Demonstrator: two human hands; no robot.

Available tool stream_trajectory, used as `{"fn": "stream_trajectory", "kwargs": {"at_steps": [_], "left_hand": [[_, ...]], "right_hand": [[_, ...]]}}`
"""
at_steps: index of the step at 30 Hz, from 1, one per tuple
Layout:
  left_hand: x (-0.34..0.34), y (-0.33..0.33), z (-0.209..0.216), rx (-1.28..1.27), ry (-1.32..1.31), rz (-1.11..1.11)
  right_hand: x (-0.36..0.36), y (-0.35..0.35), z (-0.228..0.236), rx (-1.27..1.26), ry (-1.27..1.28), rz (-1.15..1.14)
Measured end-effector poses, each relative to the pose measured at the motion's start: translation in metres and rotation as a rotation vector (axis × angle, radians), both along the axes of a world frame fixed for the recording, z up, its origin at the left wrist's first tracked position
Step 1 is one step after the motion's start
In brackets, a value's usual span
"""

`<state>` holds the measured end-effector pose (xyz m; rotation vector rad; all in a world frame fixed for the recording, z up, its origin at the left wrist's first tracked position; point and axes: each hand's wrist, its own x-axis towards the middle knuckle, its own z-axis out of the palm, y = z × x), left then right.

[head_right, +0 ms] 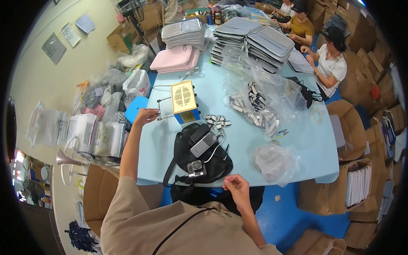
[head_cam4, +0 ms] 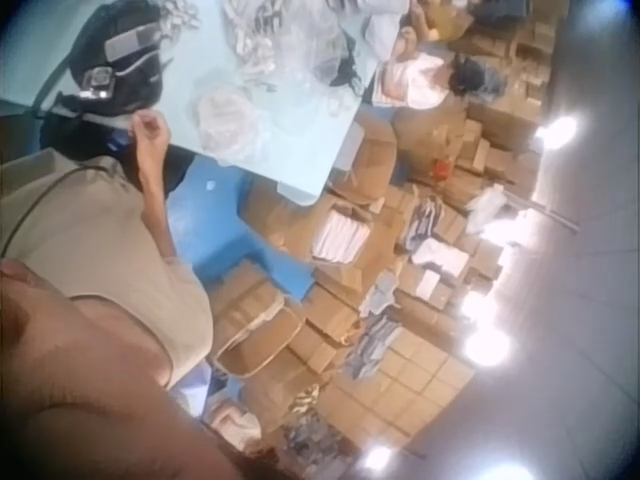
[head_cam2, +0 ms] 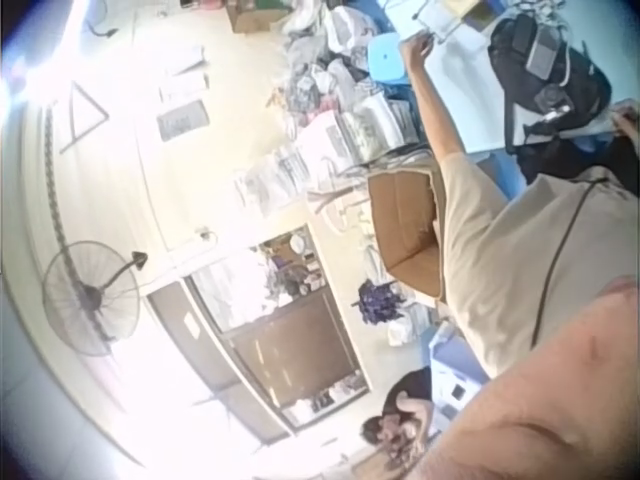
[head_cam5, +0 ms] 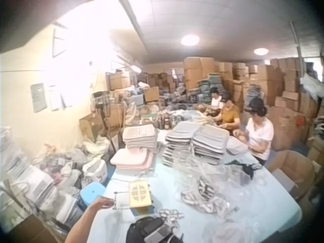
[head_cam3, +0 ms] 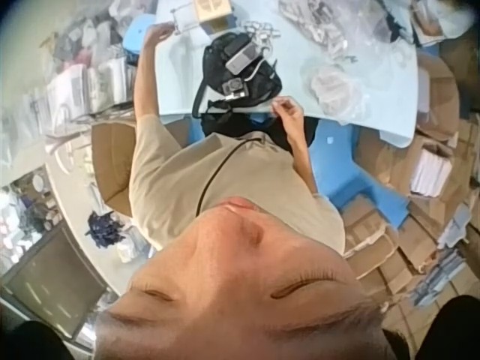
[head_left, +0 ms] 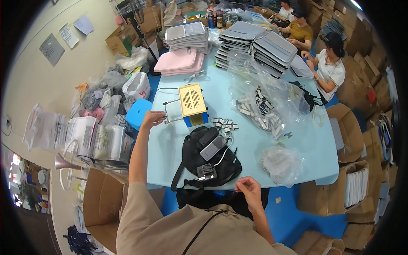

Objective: Assembling small black plastic components on a workbench in a workshop.

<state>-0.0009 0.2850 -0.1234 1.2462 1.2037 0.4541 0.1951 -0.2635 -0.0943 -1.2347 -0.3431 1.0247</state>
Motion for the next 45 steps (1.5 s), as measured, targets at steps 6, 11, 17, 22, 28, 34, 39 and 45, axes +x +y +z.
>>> {"fn": "stream_trajectory", "kwargs": {"at_steps": [6,11,17,22,28,34,39,45], "left_hand": [[0.004,-0.003,0.004,0.024,0.035,-0.011],[0.000,-0.006,0.002,0.026,0.039,0.000],[-0.004,-0.002,0.001,0.031,0.011,-0.013],[-0.002,0.000,0.005,0.019,0.061,-0.071],[0.001,-0.002,0.002,0.057,0.054,-0.015],[-0.001,0.000,0.003,0.032,0.086,-0.060],[-0.002,0.001,0.004,0.045,0.066,-0.056],[0.000,-0.001,0.009,0.052,0.090,-0.079]], "right_hand": [[0.002,-0.006,-0.007,-0.007,-0.008,0.002],[0.002,-0.006,-0.007,-0.001,-0.010,0.003],[0.002,-0.002,-0.007,0.013,-0.013,0.003],[0.003,-0.004,-0.003,0.008,-0.012,-0.006],[0.006,-0.004,-0.004,-0.007,-0.034,-0.006],[0.007,-0.004,-0.004,0.009,-0.018,-0.011],[0.006,-0.005,-0.008,0.004,-0.009,-0.018],[0.011,-0.006,-0.004,-0.011,-0.034,-0.043]]}}
